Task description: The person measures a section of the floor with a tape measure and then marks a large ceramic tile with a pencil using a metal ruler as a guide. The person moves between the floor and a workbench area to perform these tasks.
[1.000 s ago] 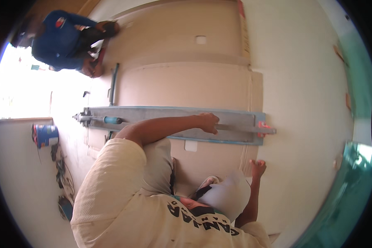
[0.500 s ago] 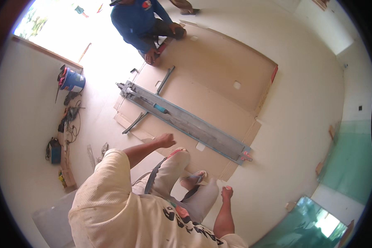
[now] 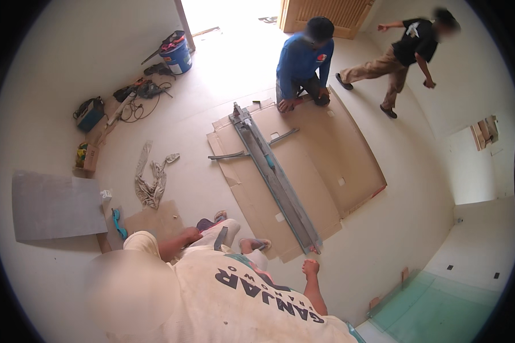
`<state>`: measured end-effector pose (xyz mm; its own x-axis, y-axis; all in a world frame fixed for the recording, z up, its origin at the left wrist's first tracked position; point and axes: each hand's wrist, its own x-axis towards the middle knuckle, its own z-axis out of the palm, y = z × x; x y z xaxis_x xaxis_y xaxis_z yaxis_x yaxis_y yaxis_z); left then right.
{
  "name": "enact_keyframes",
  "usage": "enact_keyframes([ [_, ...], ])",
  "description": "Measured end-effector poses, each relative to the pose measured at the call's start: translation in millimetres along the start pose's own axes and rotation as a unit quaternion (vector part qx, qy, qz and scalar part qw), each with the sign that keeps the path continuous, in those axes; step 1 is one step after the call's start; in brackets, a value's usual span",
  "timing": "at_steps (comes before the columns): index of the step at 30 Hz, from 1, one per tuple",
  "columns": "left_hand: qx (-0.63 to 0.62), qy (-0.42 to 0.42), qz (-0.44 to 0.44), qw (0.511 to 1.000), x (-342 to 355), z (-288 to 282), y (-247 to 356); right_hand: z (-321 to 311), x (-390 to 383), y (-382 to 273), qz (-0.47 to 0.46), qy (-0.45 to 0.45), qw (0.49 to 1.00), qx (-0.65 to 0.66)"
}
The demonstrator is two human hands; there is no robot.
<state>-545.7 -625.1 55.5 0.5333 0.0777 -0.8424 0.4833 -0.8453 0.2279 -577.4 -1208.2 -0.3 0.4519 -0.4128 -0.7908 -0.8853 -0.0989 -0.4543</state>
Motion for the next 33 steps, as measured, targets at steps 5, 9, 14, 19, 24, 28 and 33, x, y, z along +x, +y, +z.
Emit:
enact_keyframes([
  [5,-0.023,-0.015,-0.023,0.999,-5.2,5.4,-42.1,43.4,-21.6,-79.6,-0.007,0.020,1.000,-0.010],
  [9,-0.130,0.013,-0.027,0.991,-22.1,-35.3,-90.2,119.2,-41.9,-118.3,-0.067,-0.042,0.994,-0.072],
  [14,-0.208,0.015,-0.087,0.974,-20.5,-40.5,-161.0,219.9,-85.5,-192.4,-0.115,-0.114,0.963,-0.214],
  [19,0.016,-0.068,0.019,0.997,-8.3,-7.1,-231.8,291.7,-88.2,-246.8,-0.158,-0.154,0.947,-0.234],
  [24,-0.097,-0.003,-0.009,0.995,-13.0,-13.3,-239.2,326.0,-47.7,-290.3,-0.143,-0.180,0.935,-0.269],
  [28,-0.361,0.069,-0.126,0.921,-13.2,-48.5,-207.5,337.8,18.9,-332.3,-0.154,-0.157,0.901,-0.373],
  [33,-0.463,0.077,-0.114,0.875,-18.6,-126.6,-186.3,419.1,49.3,-431.5,-0.246,-0.168,0.887,-0.355],
])
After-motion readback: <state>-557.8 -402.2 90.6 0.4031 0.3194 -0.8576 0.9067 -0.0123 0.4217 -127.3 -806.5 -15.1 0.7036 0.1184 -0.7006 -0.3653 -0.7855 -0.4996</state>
